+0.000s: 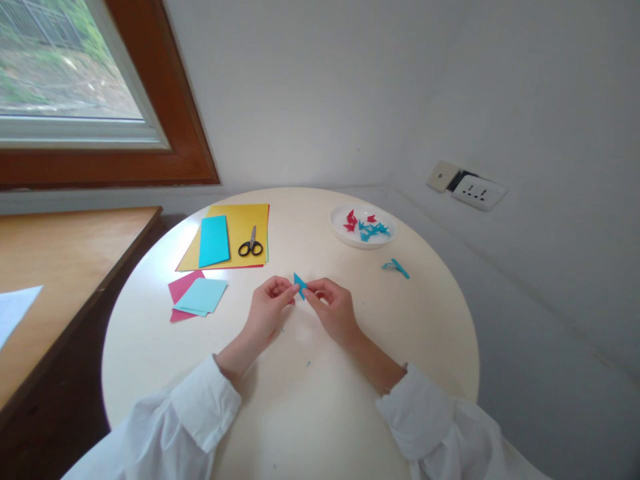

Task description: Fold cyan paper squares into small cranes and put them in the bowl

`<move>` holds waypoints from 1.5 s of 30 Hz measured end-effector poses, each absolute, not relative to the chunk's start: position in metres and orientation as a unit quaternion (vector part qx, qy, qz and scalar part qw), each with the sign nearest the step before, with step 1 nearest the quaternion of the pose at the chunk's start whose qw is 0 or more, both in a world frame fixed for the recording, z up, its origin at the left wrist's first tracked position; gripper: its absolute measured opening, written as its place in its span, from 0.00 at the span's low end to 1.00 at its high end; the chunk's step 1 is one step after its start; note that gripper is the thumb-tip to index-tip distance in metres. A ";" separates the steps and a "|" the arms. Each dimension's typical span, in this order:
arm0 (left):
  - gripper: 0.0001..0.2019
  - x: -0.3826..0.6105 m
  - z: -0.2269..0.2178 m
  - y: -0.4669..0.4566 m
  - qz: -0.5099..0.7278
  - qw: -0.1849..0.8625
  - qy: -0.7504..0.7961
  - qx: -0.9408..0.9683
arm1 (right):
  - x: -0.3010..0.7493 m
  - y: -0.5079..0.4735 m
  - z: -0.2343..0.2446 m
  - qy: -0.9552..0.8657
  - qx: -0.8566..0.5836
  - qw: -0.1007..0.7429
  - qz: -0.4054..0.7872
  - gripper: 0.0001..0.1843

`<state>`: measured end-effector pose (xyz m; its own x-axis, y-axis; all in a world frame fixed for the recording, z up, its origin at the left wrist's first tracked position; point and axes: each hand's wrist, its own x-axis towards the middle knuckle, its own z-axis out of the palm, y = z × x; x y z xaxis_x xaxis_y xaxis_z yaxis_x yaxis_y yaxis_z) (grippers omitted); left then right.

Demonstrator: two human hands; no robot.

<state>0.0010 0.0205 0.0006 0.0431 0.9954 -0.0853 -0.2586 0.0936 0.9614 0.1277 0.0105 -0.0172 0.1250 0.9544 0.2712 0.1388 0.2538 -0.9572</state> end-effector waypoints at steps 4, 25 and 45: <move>0.11 0.002 0.001 0.018 0.544 0.531 0.460 0.460 | 0.131 0.012 -0.018 -0.576 -0.528 0.564 0.267 0.05; 0.14 0.001 -0.003 0.020 0.539 0.594 0.436 0.407 | 0.131 0.008 -0.017 -0.604 -0.462 0.560 0.329 0.09; 0.11 -0.001 -0.002 0.021 0.538 0.573 0.424 0.450 | 0.131 0.013 -0.016 -0.508 -0.428 0.555 0.500 0.13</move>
